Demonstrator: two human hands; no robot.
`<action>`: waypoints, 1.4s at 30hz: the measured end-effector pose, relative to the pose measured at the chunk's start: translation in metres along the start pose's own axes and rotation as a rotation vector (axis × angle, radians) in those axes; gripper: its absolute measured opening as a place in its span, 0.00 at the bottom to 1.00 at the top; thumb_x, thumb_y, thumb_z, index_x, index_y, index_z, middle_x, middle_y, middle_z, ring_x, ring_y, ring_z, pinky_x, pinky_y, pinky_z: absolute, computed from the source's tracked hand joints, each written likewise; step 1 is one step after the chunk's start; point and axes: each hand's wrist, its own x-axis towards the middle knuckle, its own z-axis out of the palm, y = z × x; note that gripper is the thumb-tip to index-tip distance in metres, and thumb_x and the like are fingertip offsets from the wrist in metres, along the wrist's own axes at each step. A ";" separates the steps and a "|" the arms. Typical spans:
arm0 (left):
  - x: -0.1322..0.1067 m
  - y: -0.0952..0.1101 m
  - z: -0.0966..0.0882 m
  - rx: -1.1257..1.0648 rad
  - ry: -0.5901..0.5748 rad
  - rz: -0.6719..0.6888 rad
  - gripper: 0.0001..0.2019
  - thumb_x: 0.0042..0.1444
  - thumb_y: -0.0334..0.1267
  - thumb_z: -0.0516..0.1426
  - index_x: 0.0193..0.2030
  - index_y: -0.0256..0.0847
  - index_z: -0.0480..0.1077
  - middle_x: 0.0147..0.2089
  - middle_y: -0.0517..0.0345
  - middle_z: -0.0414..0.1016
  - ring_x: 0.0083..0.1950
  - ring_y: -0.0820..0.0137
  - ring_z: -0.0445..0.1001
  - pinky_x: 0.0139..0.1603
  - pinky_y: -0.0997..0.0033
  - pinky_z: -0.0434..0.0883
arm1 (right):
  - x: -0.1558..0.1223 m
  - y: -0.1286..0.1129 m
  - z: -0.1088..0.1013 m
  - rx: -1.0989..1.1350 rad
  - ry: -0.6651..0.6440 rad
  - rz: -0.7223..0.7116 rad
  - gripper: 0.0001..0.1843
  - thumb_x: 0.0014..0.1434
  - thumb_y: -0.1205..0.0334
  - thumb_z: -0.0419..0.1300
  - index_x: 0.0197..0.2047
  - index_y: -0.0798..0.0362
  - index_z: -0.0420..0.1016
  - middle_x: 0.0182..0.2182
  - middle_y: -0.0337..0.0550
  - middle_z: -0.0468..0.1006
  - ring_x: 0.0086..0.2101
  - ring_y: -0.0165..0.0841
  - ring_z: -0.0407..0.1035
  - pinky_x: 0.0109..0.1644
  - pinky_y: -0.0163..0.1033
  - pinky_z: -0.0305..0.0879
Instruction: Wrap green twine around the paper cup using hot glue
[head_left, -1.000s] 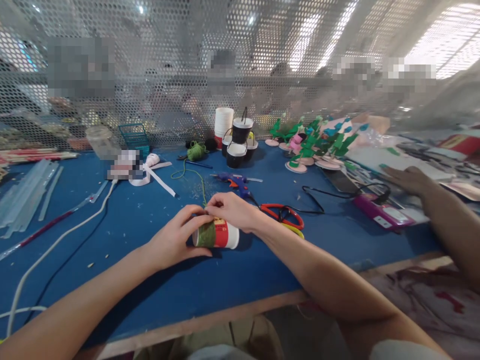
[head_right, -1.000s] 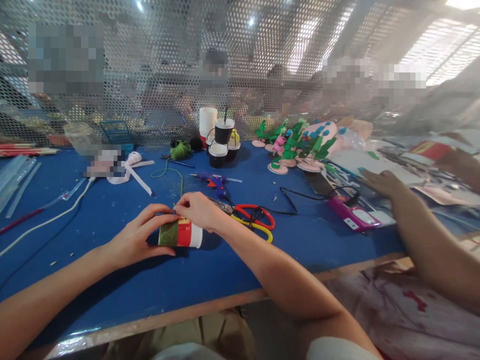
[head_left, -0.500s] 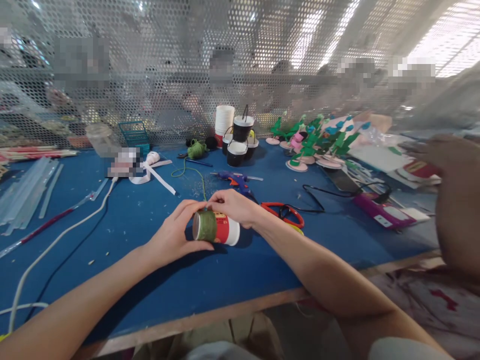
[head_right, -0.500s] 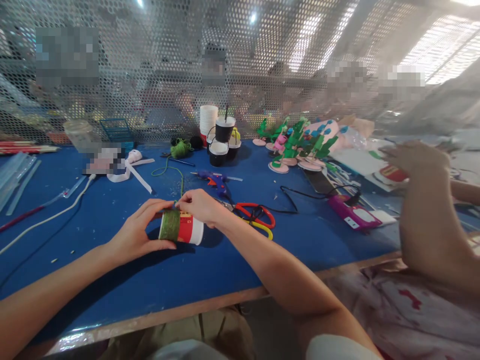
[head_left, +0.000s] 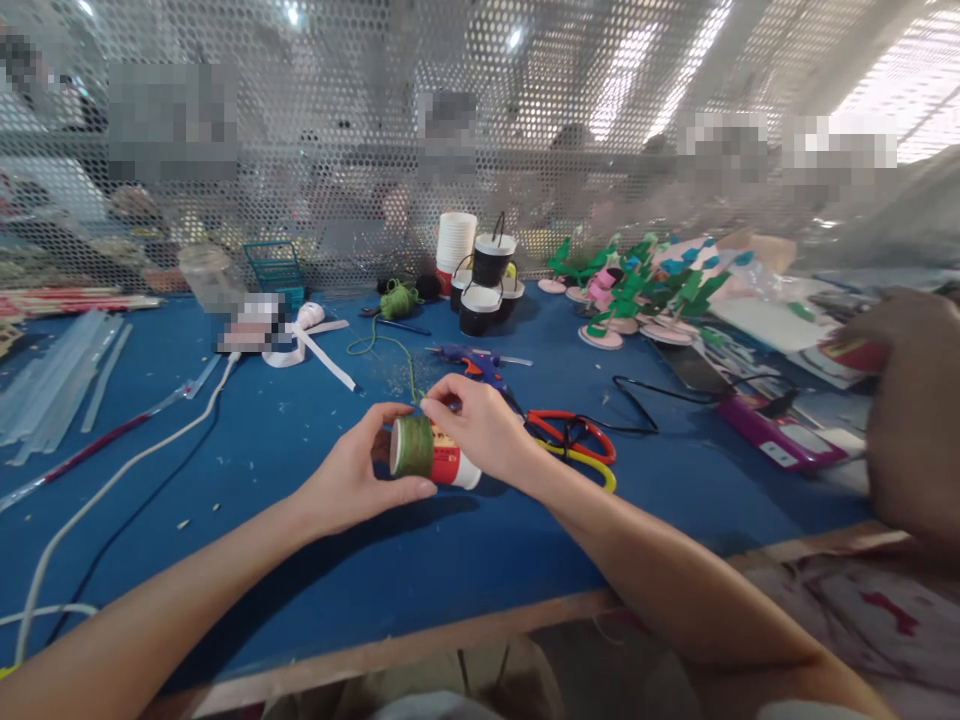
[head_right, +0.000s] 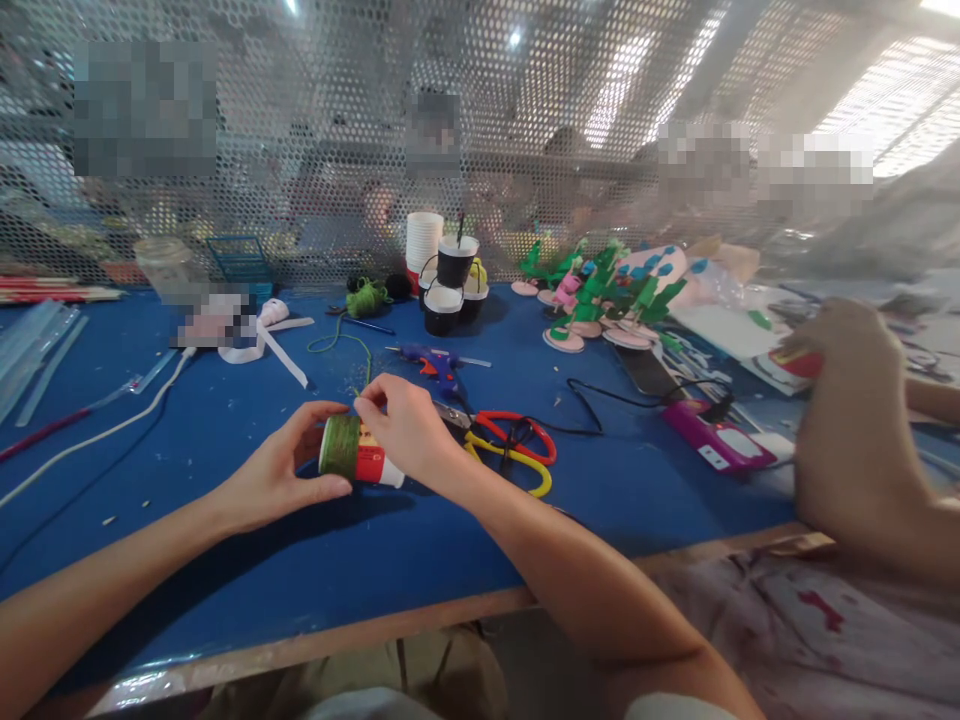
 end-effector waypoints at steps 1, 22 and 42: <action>0.000 0.001 0.000 -0.050 0.010 -0.028 0.28 0.43 0.43 0.62 0.48 0.38 0.56 0.43 0.50 0.69 0.41 0.63 0.73 0.41 0.61 0.72 | -0.002 0.000 0.001 -0.008 0.019 -0.027 0.04 0.53 0.66 0.54 0.27 0.54 0.66 0.25 0.39 0.71 0.27 0.29 0.65 0.32 0.36 0.60; 0.000 0.001 0.001 0.025 0.063 -0.012 0.20 0.46 0.42 0.60 0.45 0.38 0.60 0.40 0.54 0.70 0.38 0.65 0.73 0.38 0.61 0.73 | -0.007 -0.005 -0.004 0.063 -0.062 -0.078 0.03 0.52 0.65 0.55 0.28 0.53 0.67 0.28 0.39 0.72 0.30 0.29 0.66 0.36 0.36 0.61; -0.003 -0.002 0.000 0.352 0.040 0.291 0.27 0.47 0.36 0.60 0.54 0.42 0.57 0.49 0.49 0.65 0.49 0.62 0.68 0.48 0.59 0.71 | 0.005 0.009 -0.003 0.367 -0.272 0.090 0.09 0.46 0.64 0.62 0.32 0.55 0.68 0.28 0.38 0.72 0.30 0.28 0.67 0.34 0.36 0.65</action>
